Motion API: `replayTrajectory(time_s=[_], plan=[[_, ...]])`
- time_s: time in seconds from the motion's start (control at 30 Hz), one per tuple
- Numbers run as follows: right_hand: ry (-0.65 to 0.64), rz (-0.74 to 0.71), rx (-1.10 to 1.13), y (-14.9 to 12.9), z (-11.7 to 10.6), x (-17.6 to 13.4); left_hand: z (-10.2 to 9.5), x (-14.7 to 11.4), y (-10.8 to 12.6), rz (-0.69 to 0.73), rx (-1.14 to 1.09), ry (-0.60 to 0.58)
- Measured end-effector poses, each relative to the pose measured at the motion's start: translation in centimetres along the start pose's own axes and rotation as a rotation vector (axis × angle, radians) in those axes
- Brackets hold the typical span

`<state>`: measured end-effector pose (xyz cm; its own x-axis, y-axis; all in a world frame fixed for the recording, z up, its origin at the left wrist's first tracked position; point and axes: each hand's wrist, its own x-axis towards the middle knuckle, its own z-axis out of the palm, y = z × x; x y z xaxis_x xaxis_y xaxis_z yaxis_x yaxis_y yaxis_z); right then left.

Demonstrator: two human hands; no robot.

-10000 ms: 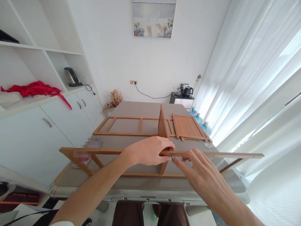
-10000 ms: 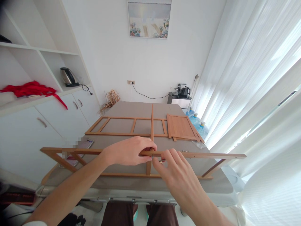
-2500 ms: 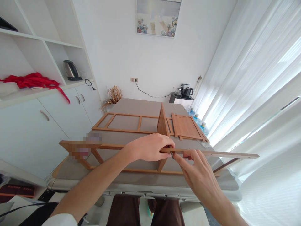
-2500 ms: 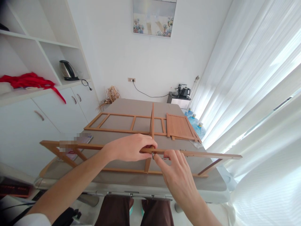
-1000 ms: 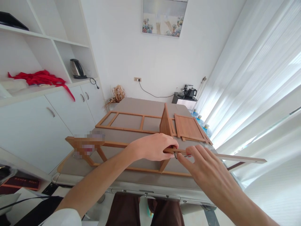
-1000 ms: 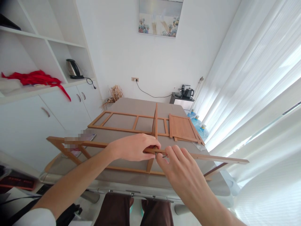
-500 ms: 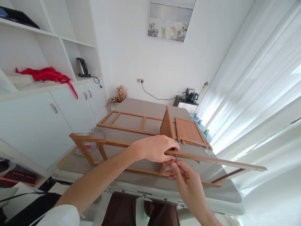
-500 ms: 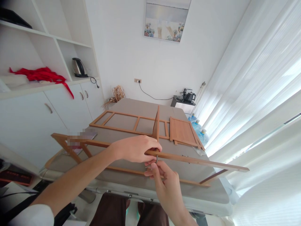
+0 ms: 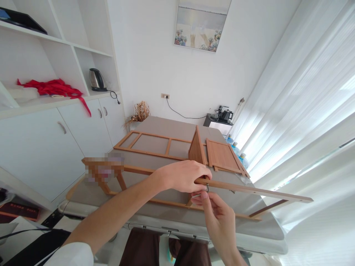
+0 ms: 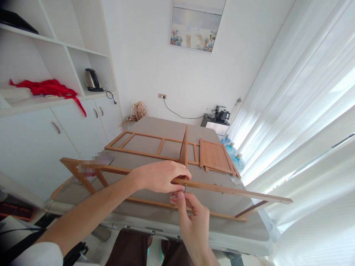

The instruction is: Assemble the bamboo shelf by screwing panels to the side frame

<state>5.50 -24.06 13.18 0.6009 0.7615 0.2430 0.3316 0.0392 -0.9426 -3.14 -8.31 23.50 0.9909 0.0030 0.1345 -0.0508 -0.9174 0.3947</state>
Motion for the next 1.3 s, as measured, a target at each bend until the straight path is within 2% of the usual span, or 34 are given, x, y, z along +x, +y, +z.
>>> replayTrajectory(time_s=[0.17, 0.43, 0.63, 0.8, 0.97, 1.03, 1.17, 1.3], plan=[[-0.024, 0.038, 0.089, -0.1, 0.1, 0.0, 0.1, 0.0, -0.2, 0.017, -0.012, 0.012], [-0.012, -0.035, -0.048, -0.2, 0.0, 0.1, 0.1, 0.0, -0.1, 0.021, -0.007, 0.008], [-0.096, -0.328, -0.272, -0.6, 0.2, -0.6, 0.1, -0.1, -0.1, 0.014, 0.004, 0.024], [-0.104, -0.551, -0.432, -0.8, -2.3, -0.2, 0.2, -0.1, -0.4, 0.043, 0.004, 0.034], [-0.188, -0.687, -0.739, -1.3, -6.0, 1.3, 0.3, -0.1, -0.4, 0.040, 0.015, 0.038], [-0.179, -0.739, -0.890, -1.5, -6.8, 1.8, 0.3, -0.1, -0.3, 0.035, 0.012, 0.041], [-0.148, -0.833, -1.116, -1.8, -7.3, 2.4, 0.2, -0.1, -0.2, 0.021, 0.008, 0.030], [-0.152, -0.861, -1.161, -2.0, -7.2, 2.7, 0.1, -0.1, 0.0, 0.010, 0.007, 0.021]])
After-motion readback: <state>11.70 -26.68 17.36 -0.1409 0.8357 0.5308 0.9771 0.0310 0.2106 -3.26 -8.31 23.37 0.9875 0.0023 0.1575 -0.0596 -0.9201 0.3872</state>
